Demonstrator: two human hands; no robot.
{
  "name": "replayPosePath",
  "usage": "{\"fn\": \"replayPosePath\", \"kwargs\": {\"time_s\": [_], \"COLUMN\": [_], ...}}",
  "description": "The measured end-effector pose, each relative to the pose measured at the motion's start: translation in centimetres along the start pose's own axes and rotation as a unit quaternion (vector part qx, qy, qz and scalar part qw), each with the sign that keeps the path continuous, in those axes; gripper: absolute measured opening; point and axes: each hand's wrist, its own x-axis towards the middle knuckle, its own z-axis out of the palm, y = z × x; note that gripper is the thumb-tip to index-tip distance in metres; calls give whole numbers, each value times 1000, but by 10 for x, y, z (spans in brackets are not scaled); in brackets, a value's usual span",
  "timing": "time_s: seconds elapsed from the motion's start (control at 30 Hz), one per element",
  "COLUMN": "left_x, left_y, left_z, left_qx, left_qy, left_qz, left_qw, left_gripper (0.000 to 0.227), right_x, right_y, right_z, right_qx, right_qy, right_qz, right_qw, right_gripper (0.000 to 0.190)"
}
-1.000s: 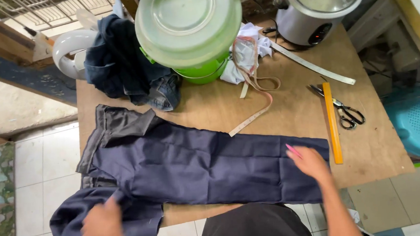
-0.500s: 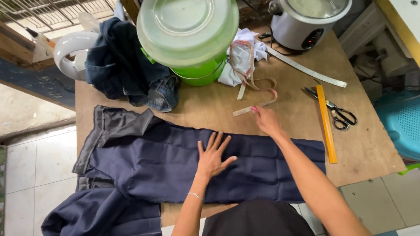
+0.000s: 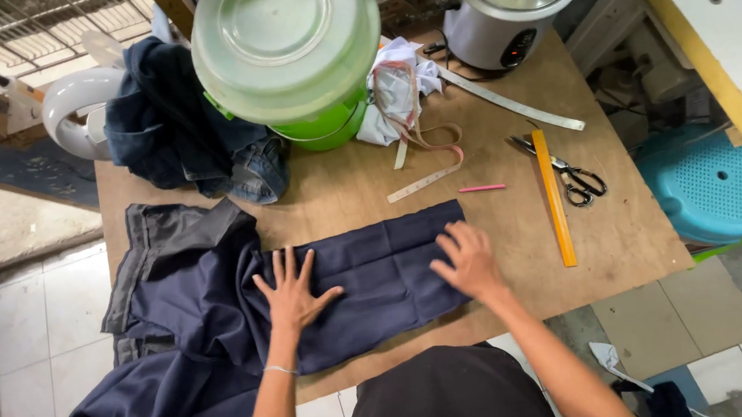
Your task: Measuring and marking various dimensions of a pair of pants on a workbench using a tape measure and ruler.
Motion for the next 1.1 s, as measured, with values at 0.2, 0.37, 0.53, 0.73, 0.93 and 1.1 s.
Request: {"fn": "replayPosePath", "kwargs": {"time_s": [0.2,0.37,0.53,0.73,0.93,1.1], "left_x": [36,74,104,156,170,82], "left_y": [136,204,227,234,253,256], "left_z": [29,41,34,5,37,-50], "left_qx": [-138,-109,-60,-183,-170,-143], "left_qy": [113,56,12,159,146,243], "left_qz": [241,285,235,132,144,323], "left_qw": [954,951,970,961,964,903], "left_gripper": [74,68,70,30,18,22], "right_x": [-35,-26,-13,-6,37,75], "right_y": [-48,-4,29,60,82,88], "right_z": [-13,-6,-41,-69,-101,-59], "right_qx": [16,57,208,251,181,138], "right_qy": [-82,-144,-174,-167,-164,-131], "right_qz": [-16,21,134,192,146,-59], "right_qw": [996,988,953,934,959,980], "right_gripper": [62,39,29,26,33,58]}}
